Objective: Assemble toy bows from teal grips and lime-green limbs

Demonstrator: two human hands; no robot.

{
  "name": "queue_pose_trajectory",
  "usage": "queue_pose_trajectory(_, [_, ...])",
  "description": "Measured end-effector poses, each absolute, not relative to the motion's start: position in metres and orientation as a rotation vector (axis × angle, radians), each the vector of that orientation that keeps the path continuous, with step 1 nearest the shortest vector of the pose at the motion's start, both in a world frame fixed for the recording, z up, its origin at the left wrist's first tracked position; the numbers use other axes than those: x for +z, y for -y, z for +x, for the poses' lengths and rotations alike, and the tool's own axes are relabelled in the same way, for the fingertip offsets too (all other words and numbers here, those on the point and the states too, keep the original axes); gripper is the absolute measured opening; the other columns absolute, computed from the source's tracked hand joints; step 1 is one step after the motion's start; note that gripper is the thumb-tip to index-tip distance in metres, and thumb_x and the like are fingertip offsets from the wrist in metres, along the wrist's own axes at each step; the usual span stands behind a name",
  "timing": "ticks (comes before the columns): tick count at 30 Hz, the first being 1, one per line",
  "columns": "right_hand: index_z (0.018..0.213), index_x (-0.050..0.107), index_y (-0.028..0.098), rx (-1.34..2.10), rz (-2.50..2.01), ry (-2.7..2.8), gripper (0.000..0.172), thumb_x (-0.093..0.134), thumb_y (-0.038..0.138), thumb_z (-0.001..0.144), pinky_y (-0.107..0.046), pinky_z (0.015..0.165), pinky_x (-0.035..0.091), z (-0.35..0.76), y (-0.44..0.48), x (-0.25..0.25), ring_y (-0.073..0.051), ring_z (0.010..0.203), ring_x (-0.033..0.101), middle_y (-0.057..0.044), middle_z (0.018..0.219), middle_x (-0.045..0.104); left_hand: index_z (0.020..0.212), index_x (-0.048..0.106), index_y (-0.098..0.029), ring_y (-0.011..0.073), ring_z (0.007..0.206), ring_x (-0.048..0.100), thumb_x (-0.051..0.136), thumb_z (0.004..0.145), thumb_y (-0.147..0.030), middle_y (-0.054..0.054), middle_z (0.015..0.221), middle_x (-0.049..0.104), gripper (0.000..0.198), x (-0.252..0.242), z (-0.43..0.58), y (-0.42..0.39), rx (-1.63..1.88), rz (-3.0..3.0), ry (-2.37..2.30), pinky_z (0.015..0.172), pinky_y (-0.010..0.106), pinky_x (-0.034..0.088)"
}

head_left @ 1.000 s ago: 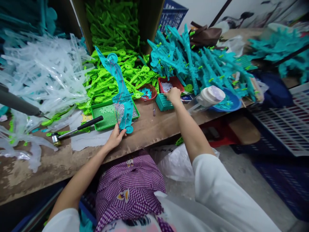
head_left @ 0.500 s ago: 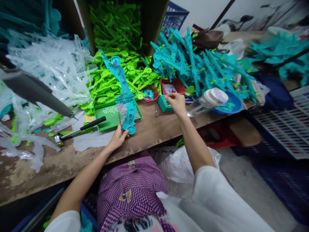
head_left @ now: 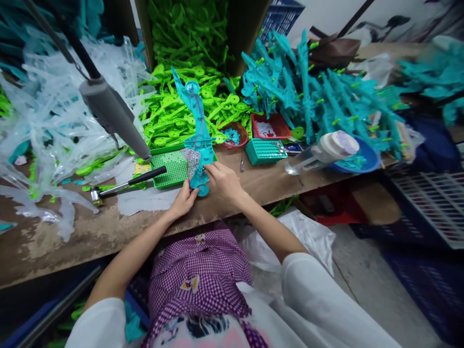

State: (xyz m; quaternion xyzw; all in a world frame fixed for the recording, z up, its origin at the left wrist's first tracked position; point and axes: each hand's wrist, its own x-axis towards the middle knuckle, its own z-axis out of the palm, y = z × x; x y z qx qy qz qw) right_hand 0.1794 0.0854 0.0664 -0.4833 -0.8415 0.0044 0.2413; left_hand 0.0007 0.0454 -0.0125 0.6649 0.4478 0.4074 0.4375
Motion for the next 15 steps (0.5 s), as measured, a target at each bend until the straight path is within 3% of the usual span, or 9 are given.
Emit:
queue_pose_trajectory(4, [0.116,0.065,0.021,0.100,-1.221,1.957,0.027,0.048,0.033,0.098,-0.031,0.075,0.055,0.182,-0.085,0.064,-0.018,0.081,0.068,-0.008,0.096,0.073,0.132,0.038,-0.015,0.0273,0.124,0.051,0.047,0.096,-0.045,0.016,0.131,0.054,0.048,-0.011,0.002,-0.045,1.034,1.617,-1.100,0.110,0.047,0.037])
queue_pose_trajectory(9, [0.116,0.068,0.024,0.135,-1.035,2.073,0.029,0.045,0.029,0.099,-0.035,0.086,0.056,0.172,-0.098,0.042,-0.020,0.094,0.070,-0.009,0.103,0.075,0.131,0.038,-0.015,0.0283,0.125,0.050,0.047,0.095,-0.047,0.016,0.132,0.053,0.049,-0.009,0.003,-0.044,1.048,1.601,-1.058,0.113,0.048,0.034])
queue_pose_trajectory(15, [0.120,0.069,0.024,-0.025,-0.969,2.283,0.036,0.039,0.025,0.099,-0.034,0.080,0.056,0.185,-0.109,0.023,-0.018,0.088,0.071,-0.008,0.102,0.076,0.131,0.038,-0.015,0.0289,0.126,0.049,0.047,0.094,-0.044,0.017,0.131,0.053,0.048,-0.012,0.001,-0.046,1.042,1.576,-1.048,0.112,0.050,0.034])
